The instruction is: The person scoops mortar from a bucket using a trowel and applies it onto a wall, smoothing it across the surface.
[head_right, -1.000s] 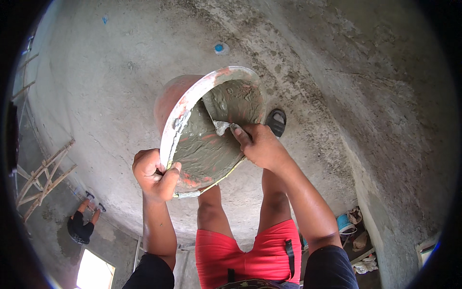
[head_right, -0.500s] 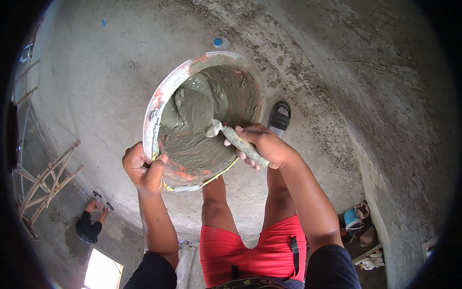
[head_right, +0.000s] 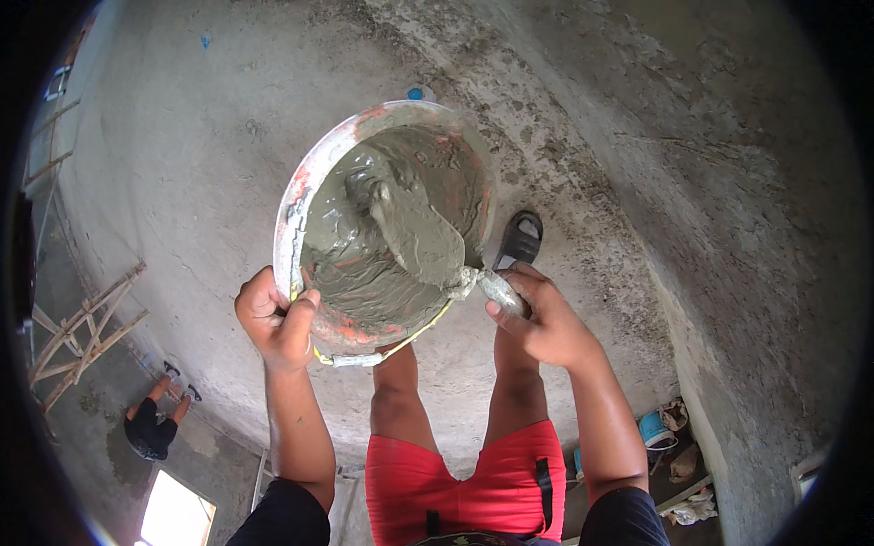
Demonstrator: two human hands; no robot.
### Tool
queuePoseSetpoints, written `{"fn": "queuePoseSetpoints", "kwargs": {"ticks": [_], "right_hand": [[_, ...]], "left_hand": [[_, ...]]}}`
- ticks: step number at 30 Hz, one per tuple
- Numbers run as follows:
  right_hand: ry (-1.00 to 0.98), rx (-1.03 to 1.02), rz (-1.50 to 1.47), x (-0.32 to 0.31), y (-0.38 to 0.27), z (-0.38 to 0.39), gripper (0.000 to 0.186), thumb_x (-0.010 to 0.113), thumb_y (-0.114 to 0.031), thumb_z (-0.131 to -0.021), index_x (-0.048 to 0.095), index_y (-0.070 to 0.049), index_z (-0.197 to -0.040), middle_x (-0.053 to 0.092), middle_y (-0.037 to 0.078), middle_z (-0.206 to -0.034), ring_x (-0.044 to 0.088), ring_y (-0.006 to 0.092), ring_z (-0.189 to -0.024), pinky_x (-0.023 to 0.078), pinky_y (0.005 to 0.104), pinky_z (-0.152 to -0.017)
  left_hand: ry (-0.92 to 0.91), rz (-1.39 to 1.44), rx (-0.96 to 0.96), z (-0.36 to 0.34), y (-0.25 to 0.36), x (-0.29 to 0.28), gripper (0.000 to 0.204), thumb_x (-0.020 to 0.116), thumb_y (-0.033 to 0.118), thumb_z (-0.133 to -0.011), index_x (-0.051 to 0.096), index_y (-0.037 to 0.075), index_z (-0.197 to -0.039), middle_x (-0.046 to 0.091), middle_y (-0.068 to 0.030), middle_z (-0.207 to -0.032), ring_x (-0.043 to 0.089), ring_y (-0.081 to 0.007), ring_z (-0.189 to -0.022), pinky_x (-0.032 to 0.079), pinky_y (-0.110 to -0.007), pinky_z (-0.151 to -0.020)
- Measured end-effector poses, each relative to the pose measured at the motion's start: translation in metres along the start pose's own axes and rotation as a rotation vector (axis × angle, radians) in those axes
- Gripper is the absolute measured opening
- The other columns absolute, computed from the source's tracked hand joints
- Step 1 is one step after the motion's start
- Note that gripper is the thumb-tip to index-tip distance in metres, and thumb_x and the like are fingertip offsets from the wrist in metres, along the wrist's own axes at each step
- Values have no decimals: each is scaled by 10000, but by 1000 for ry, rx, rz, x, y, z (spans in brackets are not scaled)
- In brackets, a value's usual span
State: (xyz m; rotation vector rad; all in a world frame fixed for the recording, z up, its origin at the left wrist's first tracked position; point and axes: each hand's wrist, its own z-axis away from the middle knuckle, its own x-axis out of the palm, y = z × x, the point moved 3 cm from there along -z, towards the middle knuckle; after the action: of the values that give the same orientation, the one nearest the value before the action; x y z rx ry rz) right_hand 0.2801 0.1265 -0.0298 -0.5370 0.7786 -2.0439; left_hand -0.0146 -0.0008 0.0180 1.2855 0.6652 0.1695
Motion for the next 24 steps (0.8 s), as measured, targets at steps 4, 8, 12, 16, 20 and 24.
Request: {"fn": "queuePoseSetpoints", "kwargs": {"ticks": [4,8,12,16,20,24], "right_hand": [[236,-277,305,-4,-6,0,428,793,-129,-811,638,21,-1181,666,189,-1020,661,327,-979,511,391,-876],[456,-473,327,-11,1,2,450,834,-68,-748,634,13,-1143,683,191,-1035,696,344,-944,543,386,-846],[533,-529,391,-6,-7,-1,388,801,-89,-791,633,-5,-1131,703,176,-1047,712,326,-957,555,379,-831],[592,-476,440,-12,-12,-2,361,783,-89,-802,641,-14,-1125,707,165,-1060,718,315,-952,561,371,-821],[643,-571,217,-24,-6,-15,432,785,-134,-834,584,2,-1191,699,151,-1007,716,296,-884,553,343,-784],[820,-732,189,-50,-21,-50,393,705,-148,-923,499,22,-1212,662,146,-977,676,234,-885,525,333,-792]], "left_hand": [[2,-13,-21,-1,1,-3,169,585,-44,-694,441,44,-687,559,-43,-678,426,-79,-604,350,-257,-582],[42,-2,-49,-4,3,5,141,580,-31,-687,455,34,-689,540,-29,-667,421,-82,-614,352,-252,-604],[142,36,15,-16,4,8,280,616,-7,-693,352,75,-644,448,-13,-547,367,-91,-508,307,-278,-502],[134,54,22,-25,8,14,267,615,-2,-684,363,76,-647,458,-18,-559,378,-91,-514,307,-269,-515],[153,52,60,-35,11,19,251,613,-1,-686,375,72,-646,459,-15,-560,380,-92,-516,308,-268,-520],[173,88,52,-41,7,20,236,605,-4,-687,383,63,-645,458,-10,-559,372,-100,-514,310,-272,-524]]}}
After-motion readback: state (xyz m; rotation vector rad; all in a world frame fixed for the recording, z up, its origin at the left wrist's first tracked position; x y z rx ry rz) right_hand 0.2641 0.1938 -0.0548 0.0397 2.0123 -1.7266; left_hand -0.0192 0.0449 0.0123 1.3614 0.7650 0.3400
